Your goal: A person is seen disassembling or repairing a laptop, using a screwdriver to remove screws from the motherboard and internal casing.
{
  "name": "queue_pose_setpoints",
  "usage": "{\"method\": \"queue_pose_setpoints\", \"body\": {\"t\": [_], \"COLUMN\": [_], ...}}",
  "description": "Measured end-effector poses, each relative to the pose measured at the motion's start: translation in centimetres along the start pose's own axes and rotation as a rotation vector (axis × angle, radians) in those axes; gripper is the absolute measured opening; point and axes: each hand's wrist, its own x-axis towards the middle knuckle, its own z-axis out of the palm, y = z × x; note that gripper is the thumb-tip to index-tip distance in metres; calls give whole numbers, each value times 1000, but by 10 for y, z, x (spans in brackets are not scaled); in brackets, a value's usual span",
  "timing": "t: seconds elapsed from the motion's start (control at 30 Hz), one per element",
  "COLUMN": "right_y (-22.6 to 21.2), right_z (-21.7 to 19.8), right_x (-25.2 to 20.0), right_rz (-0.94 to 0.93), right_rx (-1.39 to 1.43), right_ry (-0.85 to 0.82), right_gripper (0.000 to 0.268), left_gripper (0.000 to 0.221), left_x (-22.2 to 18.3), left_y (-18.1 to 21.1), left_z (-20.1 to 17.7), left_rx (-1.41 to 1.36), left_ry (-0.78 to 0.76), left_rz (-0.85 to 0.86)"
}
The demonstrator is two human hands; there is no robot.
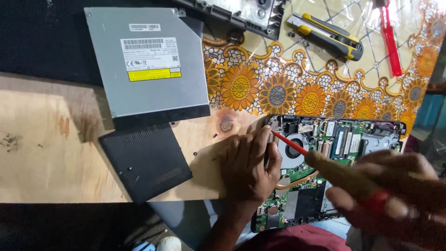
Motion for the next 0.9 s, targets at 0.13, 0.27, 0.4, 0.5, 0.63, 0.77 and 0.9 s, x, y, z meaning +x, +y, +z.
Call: {"method": "queue_pose_setpoints", "body": {"t": [0.13,0.27,0.4,0.5,0.63,0.77,0.9], "right_y": [-18,9,-8,-6,1,4,22], "right_z": [3,-32,-56,-46,-29,-11,-15], "right_x": [32,46,57,67,69,51,67], "right_rz": [756,442,894,965,466,480,201], "right_rx": [784,2040,1646,1486,522,504,814], "right_ry": [741,739,535,524,868,790,901], "right_gripper": [44,48,55,46,45,83,65], "left_gripper": [26,26,26,25,23,22,21], "left_x": [-3,-3,-2,-2,3,1,-1], "left_y": [1,0,1,0,1,2,5], "left_z": [2,4,4,4,3,3,1], "left_rx": [-1,-6,22,13,-92,-47,-79], "left_ry": [-3,1,2,-4,38,47,27], "left_rz": [-14,-16,-7,-15,49,54,81]}}
